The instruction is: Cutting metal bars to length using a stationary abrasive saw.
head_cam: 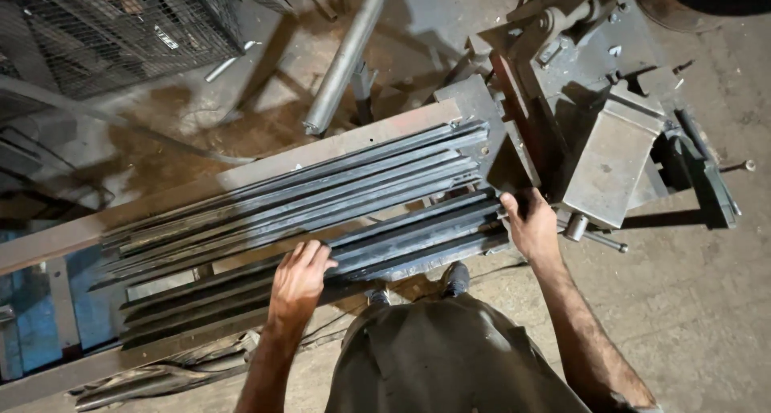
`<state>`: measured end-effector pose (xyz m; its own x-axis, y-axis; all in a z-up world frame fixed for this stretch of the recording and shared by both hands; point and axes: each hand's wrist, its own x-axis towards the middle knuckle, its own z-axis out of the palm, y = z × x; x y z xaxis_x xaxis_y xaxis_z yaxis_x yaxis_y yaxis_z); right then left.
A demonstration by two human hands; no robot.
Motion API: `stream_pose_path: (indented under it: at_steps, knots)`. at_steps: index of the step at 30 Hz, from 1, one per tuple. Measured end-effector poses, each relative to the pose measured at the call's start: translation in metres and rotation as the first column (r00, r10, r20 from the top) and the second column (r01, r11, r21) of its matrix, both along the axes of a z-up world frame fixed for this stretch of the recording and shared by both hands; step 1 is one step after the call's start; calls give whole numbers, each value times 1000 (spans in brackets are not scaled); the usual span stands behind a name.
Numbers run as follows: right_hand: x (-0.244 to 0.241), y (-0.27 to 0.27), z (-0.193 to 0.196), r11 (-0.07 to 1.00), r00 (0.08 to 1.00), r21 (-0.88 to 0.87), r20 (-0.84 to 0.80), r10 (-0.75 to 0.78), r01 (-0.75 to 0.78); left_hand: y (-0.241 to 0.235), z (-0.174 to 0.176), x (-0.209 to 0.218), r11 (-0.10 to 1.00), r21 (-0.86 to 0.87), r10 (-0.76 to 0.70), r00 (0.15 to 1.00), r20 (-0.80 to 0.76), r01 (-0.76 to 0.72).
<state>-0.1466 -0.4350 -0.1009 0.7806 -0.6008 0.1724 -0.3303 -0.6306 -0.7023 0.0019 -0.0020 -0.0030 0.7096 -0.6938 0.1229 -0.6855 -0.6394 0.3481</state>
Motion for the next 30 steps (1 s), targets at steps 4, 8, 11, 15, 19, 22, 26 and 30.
stream_pose_path:
  at_steps: [4, 8, 11, 15, 19, 22, 26, 30]
  knots:
    - [15, 37, 67, 994, 987, 71, -141, -71, 82, -6, 14, -10, 999, -37, 0, 992, 128, 5]
    - [16, 47, 78, 983, 980, 82, -121, -156, 167, -5, 4, -16, 995, -63, 90, 973, 212, -79]
    - [21, 51, 91, 990, 990, -11, -2, -142, 142, -5, -5, -16, 987, -97, 146, 968, 206, -128]
    - [23, 44, 86, 992, 996, -94, -5, -87, 87, -8, -6, -25, 983, -71, 184, 939, 289, -171]
    - [21, 35, 70, 994, 986, -17, -121, -113, 111, -1, 2, -27, 972, -117, 235, 888, 395, -206]
    - [23, 36, 74, 994, 986, 0, -128, -111, 112, 12, 0, -26, 971, -161, 224, 919, 324, -179]
    - [23, 38, 92, 971, 962, 181, -251, -105, 153, 15, 1, -23, 982, -67, 188, 951, 245, -177]
    - [11, 57, 115, 982, 994, -182, -84, -73, 56, 18, 4, -26, 968, -197, 211, 933, 291, -157]
